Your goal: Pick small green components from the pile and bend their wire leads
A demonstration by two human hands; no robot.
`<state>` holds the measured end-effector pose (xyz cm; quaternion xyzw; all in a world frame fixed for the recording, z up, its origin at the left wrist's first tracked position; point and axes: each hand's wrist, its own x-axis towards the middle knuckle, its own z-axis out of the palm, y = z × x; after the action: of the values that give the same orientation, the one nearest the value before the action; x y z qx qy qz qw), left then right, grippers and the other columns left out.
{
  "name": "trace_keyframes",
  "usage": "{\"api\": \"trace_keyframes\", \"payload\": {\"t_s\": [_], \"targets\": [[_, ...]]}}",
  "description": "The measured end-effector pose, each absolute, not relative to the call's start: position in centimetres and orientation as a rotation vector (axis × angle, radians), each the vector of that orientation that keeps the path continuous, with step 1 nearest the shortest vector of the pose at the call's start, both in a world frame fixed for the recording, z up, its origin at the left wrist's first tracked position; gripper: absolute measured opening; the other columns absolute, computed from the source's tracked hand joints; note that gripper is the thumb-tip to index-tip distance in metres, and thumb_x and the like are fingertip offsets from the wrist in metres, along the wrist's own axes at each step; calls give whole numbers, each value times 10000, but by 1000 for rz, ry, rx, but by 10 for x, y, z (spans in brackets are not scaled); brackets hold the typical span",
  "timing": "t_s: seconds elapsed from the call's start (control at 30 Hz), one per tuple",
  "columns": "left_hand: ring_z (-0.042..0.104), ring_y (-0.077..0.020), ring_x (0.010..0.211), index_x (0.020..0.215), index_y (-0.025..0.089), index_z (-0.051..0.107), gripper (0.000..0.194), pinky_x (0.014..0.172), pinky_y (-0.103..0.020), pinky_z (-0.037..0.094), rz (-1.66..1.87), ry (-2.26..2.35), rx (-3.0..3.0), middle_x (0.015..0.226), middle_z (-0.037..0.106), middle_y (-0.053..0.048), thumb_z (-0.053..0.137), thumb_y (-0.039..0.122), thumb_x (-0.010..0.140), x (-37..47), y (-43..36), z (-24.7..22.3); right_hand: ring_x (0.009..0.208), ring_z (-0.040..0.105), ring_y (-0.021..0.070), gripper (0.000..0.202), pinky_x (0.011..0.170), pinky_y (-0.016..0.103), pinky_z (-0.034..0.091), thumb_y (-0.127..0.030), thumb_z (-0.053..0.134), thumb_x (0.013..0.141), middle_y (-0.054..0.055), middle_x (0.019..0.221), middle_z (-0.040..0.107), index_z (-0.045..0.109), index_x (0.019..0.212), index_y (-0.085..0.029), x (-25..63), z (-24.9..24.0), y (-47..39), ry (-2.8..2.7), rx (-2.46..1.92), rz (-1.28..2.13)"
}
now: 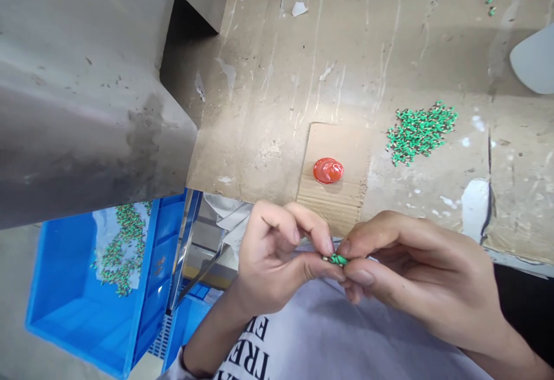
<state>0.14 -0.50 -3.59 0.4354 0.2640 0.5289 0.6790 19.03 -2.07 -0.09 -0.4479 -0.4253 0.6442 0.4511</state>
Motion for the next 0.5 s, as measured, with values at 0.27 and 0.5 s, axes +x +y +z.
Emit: {"api": "trace_keyframes", "payload": {"t_s": [0.27, 0.5], "targets": [[761, -82, 802, 1037, 252, 532, 428, 753, -163, 674, 1175, 630, 934, 940, 738, 58, 923, 89, 974, 2, -5, -37, 552, 810, 125, 115, 539, 142, 637, -204, 886, 1008, -17, 753, 833, 809, 928, -234, 191, -3, -23, -1033, -1058, 1629], [752, -125, 714, 931, 233, 559, 365, 627, -201, 687, 1202, 617, 945, 881, 781, 38, 906, 127, 975, -3, -4, -32, 618, 827, 139, 183, 613, 163, 667, -161, 916, 954, -32, 800, 855, 833, 1027, -306, 189, -9, -27, -1065, -1000, 1648]]}}
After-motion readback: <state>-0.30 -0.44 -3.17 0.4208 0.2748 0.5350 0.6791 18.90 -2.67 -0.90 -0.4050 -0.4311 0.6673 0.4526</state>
